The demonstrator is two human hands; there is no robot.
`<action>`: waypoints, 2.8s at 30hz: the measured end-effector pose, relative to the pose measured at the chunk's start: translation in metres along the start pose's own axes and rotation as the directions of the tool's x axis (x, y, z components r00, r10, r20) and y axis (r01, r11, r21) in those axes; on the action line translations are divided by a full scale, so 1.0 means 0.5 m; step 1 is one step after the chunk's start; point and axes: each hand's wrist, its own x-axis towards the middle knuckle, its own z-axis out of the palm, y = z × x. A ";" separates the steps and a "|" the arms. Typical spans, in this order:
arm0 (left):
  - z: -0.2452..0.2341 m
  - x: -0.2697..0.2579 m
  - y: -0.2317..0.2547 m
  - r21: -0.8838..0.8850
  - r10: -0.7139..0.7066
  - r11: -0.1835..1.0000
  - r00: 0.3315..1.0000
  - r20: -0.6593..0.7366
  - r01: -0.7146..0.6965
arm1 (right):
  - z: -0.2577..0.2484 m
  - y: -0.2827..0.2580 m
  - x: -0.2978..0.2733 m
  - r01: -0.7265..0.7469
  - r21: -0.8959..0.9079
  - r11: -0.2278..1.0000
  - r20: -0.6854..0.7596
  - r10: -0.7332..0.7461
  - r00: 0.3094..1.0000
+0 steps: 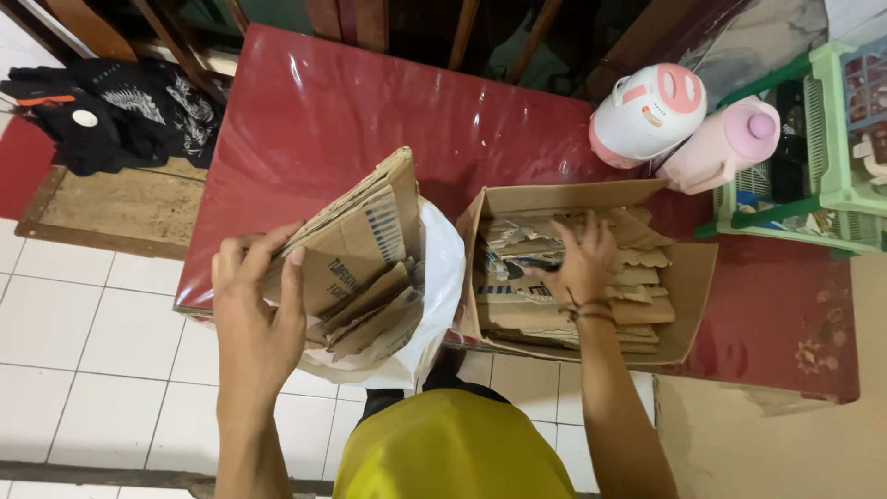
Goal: The person transfers flattened cardboard pieces from a cardboard box into a white plastic bag on a red table. The person handles the cardboard by hand, placing pieces one at a time into the bag. The person then picks up a small dark object and walks away from the table.
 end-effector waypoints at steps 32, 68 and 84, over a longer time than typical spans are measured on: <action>-0.003 -0.016 0.017 -0.010 -0.025 1.000 1.000 -0.003 0.025 | -0.202 0.129 -0.069 -0.267 0.517 0.813 0.103 0.250 0.963; 0.002 -0.023 0.015 -0.021 -0.023 1.000 1.000 -0.017 0.023 | -0.203 0.137 -0.131 -0.204 0.317 0.926 -0.030 0.225 0.974; -0.005 -0.022 0.025 -0.116 -0.147 0.982 0.989 0.010 0.147 | -0.370 0.108 -0.142 -0.279 0.500 0.820 -0.006 0.325 0.946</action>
